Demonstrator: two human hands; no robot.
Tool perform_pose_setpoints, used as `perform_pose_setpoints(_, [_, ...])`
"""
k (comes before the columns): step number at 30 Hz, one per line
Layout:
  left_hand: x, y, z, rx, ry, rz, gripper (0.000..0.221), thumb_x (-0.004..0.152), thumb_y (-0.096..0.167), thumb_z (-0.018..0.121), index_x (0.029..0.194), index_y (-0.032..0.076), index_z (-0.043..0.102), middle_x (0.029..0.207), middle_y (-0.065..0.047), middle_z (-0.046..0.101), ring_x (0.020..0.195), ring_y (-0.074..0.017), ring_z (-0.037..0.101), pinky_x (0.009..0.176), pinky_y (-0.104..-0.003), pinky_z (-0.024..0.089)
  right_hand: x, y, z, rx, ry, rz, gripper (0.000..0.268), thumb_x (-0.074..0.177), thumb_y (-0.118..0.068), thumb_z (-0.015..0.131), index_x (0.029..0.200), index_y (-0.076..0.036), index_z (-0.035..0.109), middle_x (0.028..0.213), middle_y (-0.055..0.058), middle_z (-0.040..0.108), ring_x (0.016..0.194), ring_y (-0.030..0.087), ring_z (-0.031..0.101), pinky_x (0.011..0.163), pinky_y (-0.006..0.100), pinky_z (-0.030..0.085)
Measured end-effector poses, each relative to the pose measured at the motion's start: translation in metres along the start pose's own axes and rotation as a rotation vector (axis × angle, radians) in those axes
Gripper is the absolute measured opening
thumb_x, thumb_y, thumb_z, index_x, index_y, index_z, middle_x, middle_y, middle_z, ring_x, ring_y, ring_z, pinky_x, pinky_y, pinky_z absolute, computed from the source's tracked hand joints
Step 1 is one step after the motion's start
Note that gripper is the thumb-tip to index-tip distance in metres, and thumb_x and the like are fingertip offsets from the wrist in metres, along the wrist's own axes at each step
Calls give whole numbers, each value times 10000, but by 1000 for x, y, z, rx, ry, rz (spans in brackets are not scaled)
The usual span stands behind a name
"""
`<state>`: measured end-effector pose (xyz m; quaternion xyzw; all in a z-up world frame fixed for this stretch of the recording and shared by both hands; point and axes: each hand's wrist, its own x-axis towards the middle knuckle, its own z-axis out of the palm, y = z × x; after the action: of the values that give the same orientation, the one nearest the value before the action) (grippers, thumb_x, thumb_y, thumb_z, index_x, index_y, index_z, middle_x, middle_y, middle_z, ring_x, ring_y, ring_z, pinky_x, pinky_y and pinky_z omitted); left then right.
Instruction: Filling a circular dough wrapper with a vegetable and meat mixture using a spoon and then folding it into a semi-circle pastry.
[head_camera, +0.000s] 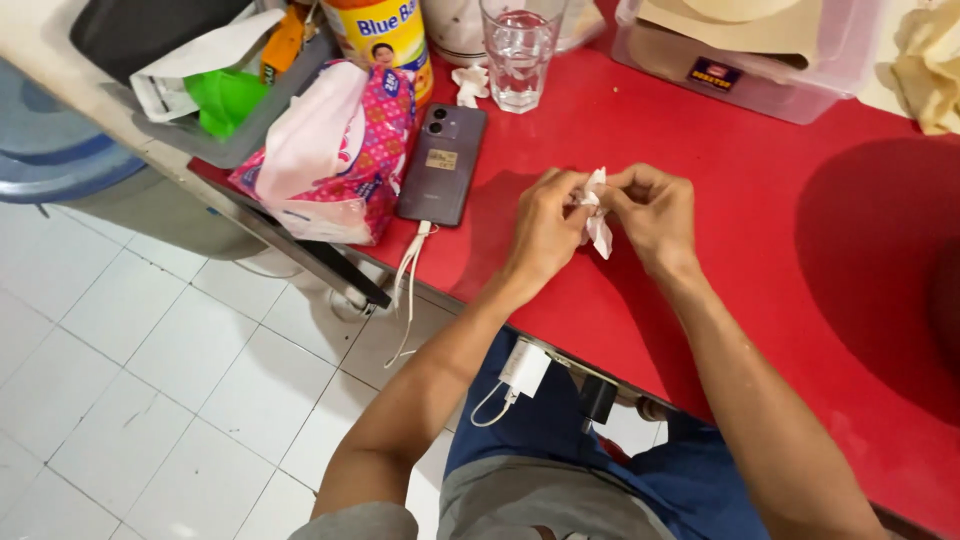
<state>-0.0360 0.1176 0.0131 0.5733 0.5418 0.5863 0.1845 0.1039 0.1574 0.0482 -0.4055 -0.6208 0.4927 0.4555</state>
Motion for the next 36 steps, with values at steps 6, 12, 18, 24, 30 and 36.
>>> perform_pose_setpoints(6, [8, 0, -18, 111, -88, 98, 163, 803, -42, 713, 896, 92, 696, 785, -99, 650, 802, -332, 723, 675, -405, 609, 3, 25, -8, -126, -184, -125, 202, 1036, 1, 626, 1228, -14, 692, 992, 175, 745, 916, 184, 682, 821, 376, 604])
perform_pose_setpoints(12, [5, 15, -24, 133, -143, 148, 347, 851, -131, 660, 1115, 93, 689, 1150, -154, 638, 1092, -446, 669, 875, -490, 606, -1, 25, -13, 38, -349, -31, 594, 1000, 37, 569, 1553, -58, 372, 1223, 230, 677, 1111, 274, 656, 956, 423, 558])
perform_pose_setpoints(18, [1, -12, -15, 474, -258, 411, 295, 820, -82, 676, 1049, 105, 680, 941, -56, 597, 965, -310, 654, 811, -390, 592, -6, 21, -11, -23, -372, 25, 728, 922, 158, 531, 1585, -121, 417, 1183, 226, 704, 1081, 271, 650, 950, 431, 566])
perform_pose_setpoints(24, [64, 5, -62, 598, -106, 293, 162, 848, -10, 678, 934, 127, 684, 838, -92, 671, 897, -362, 676, 757, -482, 566, -6, 28, -8, 92, -223, -94, 582, 958, 187, 499, 1516, 48, 410, 1241, 380, 606, 1058, 461, 675, 900, 497, 595])
perform_pose_setpoints(30, [132, -66, -75, 827, 148, 85, 345, 808, -29, 796, 1137, -13, 693, 1049, -197, 758, 1004, -383, 634, 803, -435, 567, -6, 22, -11, 86, -165, 22, 383, 1000, 87, 525, 1379, 31, 519, 1132, 199, 672, 938, 299, 728, 884, 357, 631])
perform_pose_setpoints(36, [122, -68, -72, 860, 139, 35, 476, 812, 14, 708, 1269, -43, 586, 1467, -332, 438, 1296, -504, 492, 1137, -500, 375, 0, 47, -14, 58, -153, 6, 414, 977, 104, 529, 1372, -20, 537, 1118, 167, 675, 904, 250, 735, 824, 312, 622])
